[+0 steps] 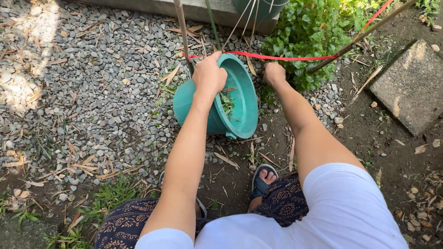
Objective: Picking leaves from a plant and placing them into a green bucket.
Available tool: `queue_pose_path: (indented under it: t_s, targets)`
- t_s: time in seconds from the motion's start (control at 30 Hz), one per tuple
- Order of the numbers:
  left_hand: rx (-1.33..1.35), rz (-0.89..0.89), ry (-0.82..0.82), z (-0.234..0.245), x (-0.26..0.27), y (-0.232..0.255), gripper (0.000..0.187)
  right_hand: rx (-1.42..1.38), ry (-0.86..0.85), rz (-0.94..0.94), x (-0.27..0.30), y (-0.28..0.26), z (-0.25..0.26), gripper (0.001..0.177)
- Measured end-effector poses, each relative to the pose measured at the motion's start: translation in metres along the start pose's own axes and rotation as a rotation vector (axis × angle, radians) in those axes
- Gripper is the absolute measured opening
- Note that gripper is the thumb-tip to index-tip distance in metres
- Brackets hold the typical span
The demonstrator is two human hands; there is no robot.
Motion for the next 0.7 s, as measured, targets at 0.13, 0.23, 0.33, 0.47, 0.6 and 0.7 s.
queue_pose_path:
  t_s: [0.13, 0.23, 0.33, 0.47, 0.6, 0.7]
  targets:
    - [0.01, -0.015, -0.014, -0.008, -0.006, 0.006, 0.059, -0.046, -0.008, -0.009, 0.015, 0.0, 0.025, 0.02]
    - [-0.062, -0.031, -0.018, -0.014, -0.008, 0.012, 0.06, -0.045, -0.165, -0.075, 0.015, 0.019, 0.003, 0.026]
    - [-0.053, -0.02, -0.033, -0.017, -0.007, 0.014, 0.06, -0.076, -0.219, -0.103, 0.043, 0.016, 0.009, 0.039]
    - [-0.081, -0.033, 0.004, -0.015, -0.004, 0.014, 0.061, -0.229, -0.134, -0.197, 0.089, -0.01, 0.045, 0.065]
    - [-0.078, -0.009, 0.006, -0.01, -0.002, 0.011, 0.06, -0.245, -0.024, -0.169, 0.071, 0.014, 0.01, 0.041]
    - [-0.068, -0.029, -0.013, -0.013, -0.001, 0.006, 0.061, -0.41, 0.036, -0.094, 0.049, 0.028, -0.003, 0.031]
Point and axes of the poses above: each hand's wrist, its own x-axis away from the middle knuckle, its own z-axis out of the back of the hand, y = z × x, the point moved 5 cm from there along -x, towards the middle knuckle, and after that the axes turned 7 degrees about -z, right-handed, at the moved point
